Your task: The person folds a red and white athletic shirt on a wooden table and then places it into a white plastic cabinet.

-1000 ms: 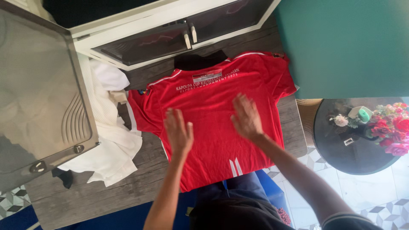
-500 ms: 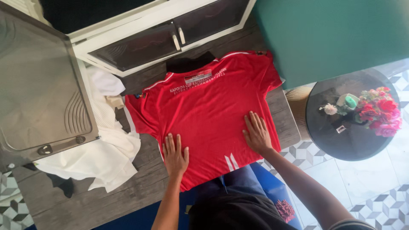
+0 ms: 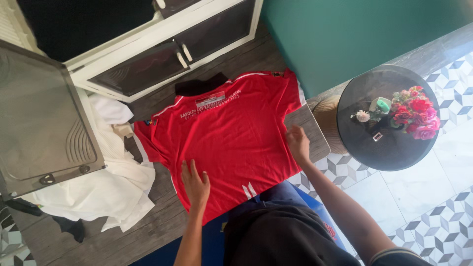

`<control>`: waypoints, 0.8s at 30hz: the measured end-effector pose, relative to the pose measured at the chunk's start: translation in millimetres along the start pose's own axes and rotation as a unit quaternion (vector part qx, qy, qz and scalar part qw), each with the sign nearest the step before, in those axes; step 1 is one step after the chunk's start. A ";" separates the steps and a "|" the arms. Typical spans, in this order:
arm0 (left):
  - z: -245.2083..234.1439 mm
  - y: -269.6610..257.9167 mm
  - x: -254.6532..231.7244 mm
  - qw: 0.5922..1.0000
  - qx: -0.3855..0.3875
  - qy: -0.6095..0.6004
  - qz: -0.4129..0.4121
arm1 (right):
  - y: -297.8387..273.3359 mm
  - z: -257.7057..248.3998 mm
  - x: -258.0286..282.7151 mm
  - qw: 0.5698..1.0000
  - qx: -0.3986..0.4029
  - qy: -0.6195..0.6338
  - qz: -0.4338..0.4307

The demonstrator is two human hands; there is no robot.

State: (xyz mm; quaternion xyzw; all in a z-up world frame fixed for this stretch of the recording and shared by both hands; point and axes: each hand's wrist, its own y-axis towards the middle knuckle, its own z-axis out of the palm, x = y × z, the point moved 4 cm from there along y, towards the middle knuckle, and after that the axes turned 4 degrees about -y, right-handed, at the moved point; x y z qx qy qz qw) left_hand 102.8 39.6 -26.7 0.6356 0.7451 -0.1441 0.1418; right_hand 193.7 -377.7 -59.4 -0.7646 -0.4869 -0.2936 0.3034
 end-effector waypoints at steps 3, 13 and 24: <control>12.7 5.8 -40.0 0.993 0.012 -0.117 -0.026 | 59.0 -4.7 -49.0 0.950 -0.008 0.241 0.197; 76.4 53.7 -161.1 0.919 0.180 -0.350 -0.019 | 132.2 -27.3 -22.7 0.960 -0.078 0.014 0.269; 137.6 89.1 -196.2 0.865 0.300 -0.401 -0.047 | 143.0 -15.8 -60.3 0.957 -0.167 0.091 0.221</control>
